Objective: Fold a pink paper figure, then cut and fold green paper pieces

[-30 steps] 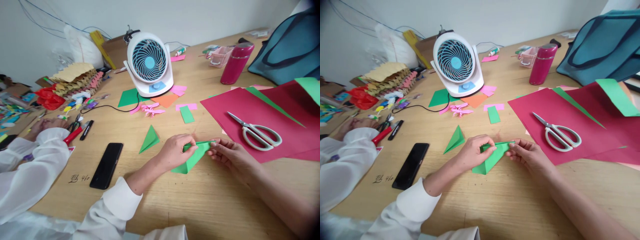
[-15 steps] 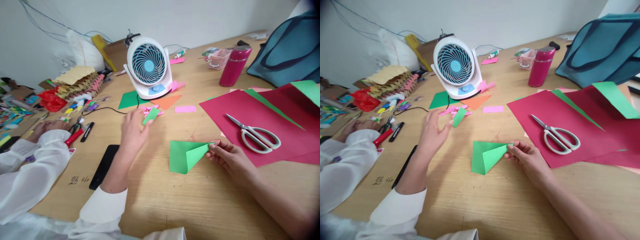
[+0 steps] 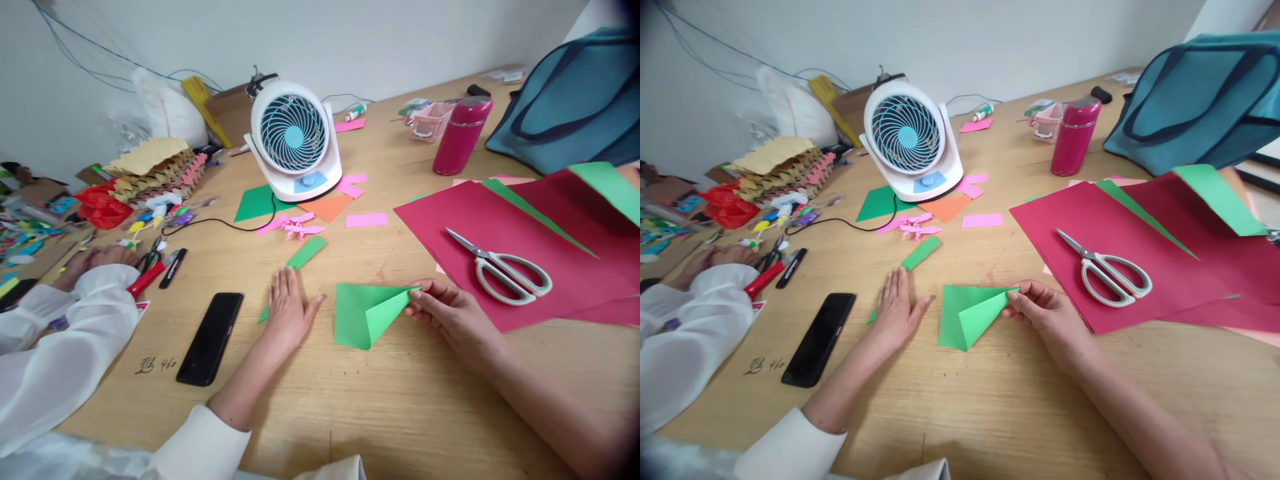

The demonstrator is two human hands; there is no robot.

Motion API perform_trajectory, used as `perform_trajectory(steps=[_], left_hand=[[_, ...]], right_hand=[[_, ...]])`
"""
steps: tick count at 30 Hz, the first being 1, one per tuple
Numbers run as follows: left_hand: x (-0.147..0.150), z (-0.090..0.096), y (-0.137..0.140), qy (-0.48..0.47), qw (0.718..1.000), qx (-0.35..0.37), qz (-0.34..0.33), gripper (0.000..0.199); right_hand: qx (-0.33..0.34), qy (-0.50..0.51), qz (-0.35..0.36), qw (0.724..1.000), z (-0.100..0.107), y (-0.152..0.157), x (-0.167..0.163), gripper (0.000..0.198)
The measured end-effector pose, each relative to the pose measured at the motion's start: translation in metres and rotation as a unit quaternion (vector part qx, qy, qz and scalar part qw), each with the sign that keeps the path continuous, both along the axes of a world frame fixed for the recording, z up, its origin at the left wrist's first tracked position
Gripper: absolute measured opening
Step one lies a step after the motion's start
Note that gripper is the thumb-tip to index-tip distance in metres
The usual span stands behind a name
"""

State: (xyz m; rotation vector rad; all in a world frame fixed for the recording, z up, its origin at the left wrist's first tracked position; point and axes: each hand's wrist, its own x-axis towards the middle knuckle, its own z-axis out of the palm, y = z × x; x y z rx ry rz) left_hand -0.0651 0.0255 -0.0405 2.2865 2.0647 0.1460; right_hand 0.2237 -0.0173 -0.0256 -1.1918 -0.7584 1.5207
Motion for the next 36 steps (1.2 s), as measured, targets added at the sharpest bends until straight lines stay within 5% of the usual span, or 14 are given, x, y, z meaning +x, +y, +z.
perform_trajectory(steps=[6, 16, 21, 27, 36], left_hand=[[0.041, 0.009, 0.006, 0.007, 0.99, -0.077, -0.114, 0.066], [0.081, 0.006, 0.098, -0.081, 0.976, -0.013, -0.2, 0.062], [0.056, 0.012, 0.06, -0.09, 0.976, 0.046, -0.193, 0.059], [0.027, 0.007, 0.022, -0.019, 0.976, -0.046, -0.213, 0.063], [0.102, 0.013, 0.114, 0.005, 0.982, -0.068, -0.175, 0.074]], right_hand=[[0.007, 0.043, -0.013, 0.999, 0.013, -0.002, 0.0, 0.031], [0.024, 0.053, -0.034, 0.998, 0.018, 0.0, 0.007, 0.028], [0.032, 0.057, -0.038, 0.997, 0.019, 0.0, 0.009, 0.025], [0.039, 0.064, -0.029, 0.997, 0.021, -0.001, 0.008, 0.02], [0.078, 0.053, -0.014, 0.995, 0.018, -0.004, 0.008, 0.013]])
